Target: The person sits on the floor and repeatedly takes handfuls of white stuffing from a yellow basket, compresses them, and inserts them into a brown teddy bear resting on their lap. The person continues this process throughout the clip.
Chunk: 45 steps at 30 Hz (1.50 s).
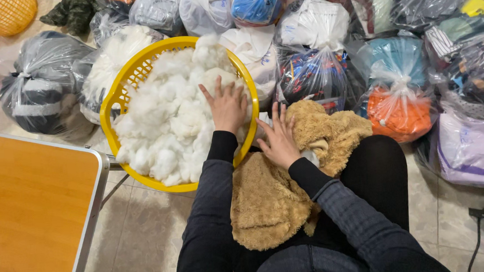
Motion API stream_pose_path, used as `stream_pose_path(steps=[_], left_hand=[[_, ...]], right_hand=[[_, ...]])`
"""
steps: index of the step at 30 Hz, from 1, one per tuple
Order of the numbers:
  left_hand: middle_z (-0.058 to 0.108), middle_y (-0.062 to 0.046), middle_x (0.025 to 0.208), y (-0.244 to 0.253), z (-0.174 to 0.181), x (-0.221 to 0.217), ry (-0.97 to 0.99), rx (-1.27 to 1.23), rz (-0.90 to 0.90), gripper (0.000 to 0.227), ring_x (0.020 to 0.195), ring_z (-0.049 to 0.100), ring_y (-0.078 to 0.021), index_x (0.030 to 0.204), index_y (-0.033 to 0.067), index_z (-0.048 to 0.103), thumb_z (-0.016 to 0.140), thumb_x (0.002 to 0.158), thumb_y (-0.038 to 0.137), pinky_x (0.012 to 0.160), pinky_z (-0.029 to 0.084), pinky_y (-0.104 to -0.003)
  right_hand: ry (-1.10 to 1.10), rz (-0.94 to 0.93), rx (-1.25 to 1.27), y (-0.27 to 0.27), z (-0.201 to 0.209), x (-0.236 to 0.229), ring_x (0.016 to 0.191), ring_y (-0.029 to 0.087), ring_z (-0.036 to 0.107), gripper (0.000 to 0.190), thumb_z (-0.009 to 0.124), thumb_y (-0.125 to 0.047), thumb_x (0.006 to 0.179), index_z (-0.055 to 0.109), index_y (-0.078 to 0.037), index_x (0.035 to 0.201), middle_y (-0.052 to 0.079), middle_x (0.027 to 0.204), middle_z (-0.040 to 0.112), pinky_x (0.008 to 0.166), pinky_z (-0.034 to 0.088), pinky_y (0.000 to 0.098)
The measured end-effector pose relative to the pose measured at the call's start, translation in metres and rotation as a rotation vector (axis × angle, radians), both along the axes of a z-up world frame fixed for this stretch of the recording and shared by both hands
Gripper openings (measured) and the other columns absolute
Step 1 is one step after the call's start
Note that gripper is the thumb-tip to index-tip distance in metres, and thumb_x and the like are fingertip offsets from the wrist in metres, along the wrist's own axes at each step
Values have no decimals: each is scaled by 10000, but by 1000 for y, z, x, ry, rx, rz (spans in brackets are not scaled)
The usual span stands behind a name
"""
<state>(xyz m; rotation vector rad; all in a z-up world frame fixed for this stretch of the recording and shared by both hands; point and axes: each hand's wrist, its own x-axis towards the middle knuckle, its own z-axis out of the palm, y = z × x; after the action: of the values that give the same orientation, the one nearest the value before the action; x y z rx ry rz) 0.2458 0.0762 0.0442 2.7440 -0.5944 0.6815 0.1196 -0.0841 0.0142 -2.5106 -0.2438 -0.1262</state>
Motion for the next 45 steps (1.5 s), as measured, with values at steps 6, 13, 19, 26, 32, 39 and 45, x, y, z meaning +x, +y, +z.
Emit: stream_pose_path(steps=[6,13,19,26,32,39,45], left_hand=[[647,-51,1358,-11,38,-71,-32,-141,11,222,1513,320,-398,1162,165,752,688,957,223,1223,-51,-741],[628,-45,1370,-44,27,-183,170,-265,-120,153,1524,276,-404,1048,187,781,723,909,214,1215,-45,-748],[553,-86,1463,-63,-4,-229,263,-226,-192,143,1553,222,-413,1036,191,780,736,911,244,1223,-39,-757],[384,-163,1615,-80,-37,-230,220,-165,-206,188,1578,134,-436,1105,201,762,734,937,281,1225,-43,-749],[213,-194,1702,-93,-59,-211,134,-42,-220,343,1592,78,-423,1287,255,731,683,948,272,1207,-68,-750],[110,-189,1748,-110,-78,-194,50,224,-143,383,1635,9,-370,1346,157,695,615,974,202,1243,-74,-738],[91,-184,1754,-129,-87,-184,99,204,-164,307,1630,-28,-344,1228,47,687,598,1028,262,1247,-49,-712]], right_hand=[[-132,-23,-2,-26,5,-43,1568,464,-116,564,699,-296,953,562,-179,1487,268,1707,-48,1199,-41,728],[-135,-198,48,-79,-1,-115,1595,513,-19,458,722,-247,934,650,-167,1379,256,1736,51,1224,5,740],[-81,-297,-61,-117,-17,-157,1594,518,-38,294,740,-244,968,715,-156,1247,247,1746,38,1200,-5,777],[-148,-245,-205,-113,-42,-144,1610,480,-46,268,734,-303,992,721,-152,1212,245,1752,25,1194,-22,795],[-156,-206,-345,-112,-44,-125,1591,470,-31,415,741,-320,920,728,-223,1323,225,1746,64,1156,-42,805],[-201,-245,-384,-112,-53,-122,1618,433,-18,282,745,-319,931,782,-193,1181,200,1768,89,1159,-60,804],[-201,-242,-384,-112,-59,-117,1628,418,-7,130,738,-258,941,761,-141,888,151,1775,152,1161,-73,807]])
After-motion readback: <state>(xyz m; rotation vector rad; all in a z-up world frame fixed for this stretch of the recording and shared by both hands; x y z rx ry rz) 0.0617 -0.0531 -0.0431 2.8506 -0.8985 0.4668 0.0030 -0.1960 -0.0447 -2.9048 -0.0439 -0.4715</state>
